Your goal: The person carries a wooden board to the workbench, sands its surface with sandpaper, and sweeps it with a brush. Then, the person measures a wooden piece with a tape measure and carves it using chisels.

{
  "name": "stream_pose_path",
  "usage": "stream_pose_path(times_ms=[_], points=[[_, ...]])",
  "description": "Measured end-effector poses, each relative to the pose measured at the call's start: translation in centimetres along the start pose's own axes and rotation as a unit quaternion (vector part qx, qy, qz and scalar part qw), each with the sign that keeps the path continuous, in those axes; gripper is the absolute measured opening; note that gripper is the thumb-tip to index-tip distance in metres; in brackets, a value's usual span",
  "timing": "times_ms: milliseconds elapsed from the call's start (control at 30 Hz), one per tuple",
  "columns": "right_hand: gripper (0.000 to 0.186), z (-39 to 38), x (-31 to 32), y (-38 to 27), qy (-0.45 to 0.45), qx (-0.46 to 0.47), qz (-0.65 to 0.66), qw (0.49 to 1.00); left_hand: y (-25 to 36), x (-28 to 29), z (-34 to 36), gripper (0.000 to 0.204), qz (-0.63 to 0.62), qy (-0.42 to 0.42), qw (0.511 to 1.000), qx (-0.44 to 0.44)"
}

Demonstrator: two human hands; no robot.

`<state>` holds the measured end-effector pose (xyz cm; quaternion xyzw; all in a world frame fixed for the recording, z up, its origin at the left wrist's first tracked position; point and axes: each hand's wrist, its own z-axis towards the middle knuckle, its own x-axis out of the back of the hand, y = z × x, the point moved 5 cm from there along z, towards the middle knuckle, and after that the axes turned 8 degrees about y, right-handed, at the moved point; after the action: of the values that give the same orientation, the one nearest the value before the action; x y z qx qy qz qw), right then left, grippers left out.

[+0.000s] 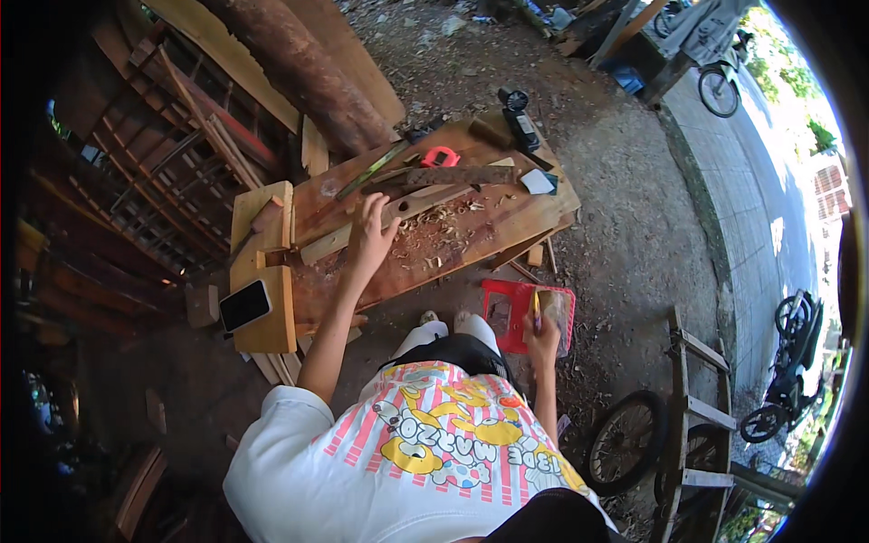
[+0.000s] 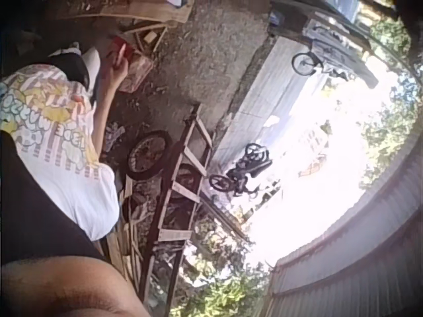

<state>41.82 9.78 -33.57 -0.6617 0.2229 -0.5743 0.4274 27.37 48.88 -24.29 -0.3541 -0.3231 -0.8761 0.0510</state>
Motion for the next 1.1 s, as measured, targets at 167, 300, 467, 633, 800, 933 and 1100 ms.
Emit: stream_pose_path(times_ms=[167, 300, 467, 633, 800, 933, 1100], points=[[0.039, 14.0, -4.8, -16.7, -0.027, 0.291, -0.046, 0.955, -4.9, 0.9, -1.0, 0.051, 0.048, -0.039, 0.997, 0.04], [0.044, 18.4, -9.6, -24.5, -0.099, 0.457, -0.061, 0.882, -5.5, 1.6, -1.7, 0.054, 0.022, -0.098, 0.991, 0.092], [0.039, 20.7, -15.8, -24.7, -0.251, 0.491, -0.118, 0.826, -5.6, 1.3, -1.2, 0.046, 0.047, -0.111, 0.991, 0.06], [0.03, 22.7, -16.8, -24.9, -0.301, 0.481, -0.109, 0.816, -4.8, 1.2, -1.2, 0.048, 0.136, -0.128, 0.982, 0.038], [0.034, 26.3, -15.4, -25.8, -0.255, 0.419, -0.097, 0.866, -1.5, 2.7, -0.6, 0.053, 0.224, -0.134, 0.965, -0.008], [0.03, 29.1, -15.8, -24.9, -0.228, 0.388, -0.144, 0.882, 0.4, 4.5, -1.6, 0.058, 0.232, -0.174, 0.957, 0.005], [0.029, 29.7, -16.3, -23.8, -0.249, 0.382, -0.155, 0.876, 2.8, 6.3, -3.2, 0.058, 0.237, -0.169, 0.957, -0.021]])
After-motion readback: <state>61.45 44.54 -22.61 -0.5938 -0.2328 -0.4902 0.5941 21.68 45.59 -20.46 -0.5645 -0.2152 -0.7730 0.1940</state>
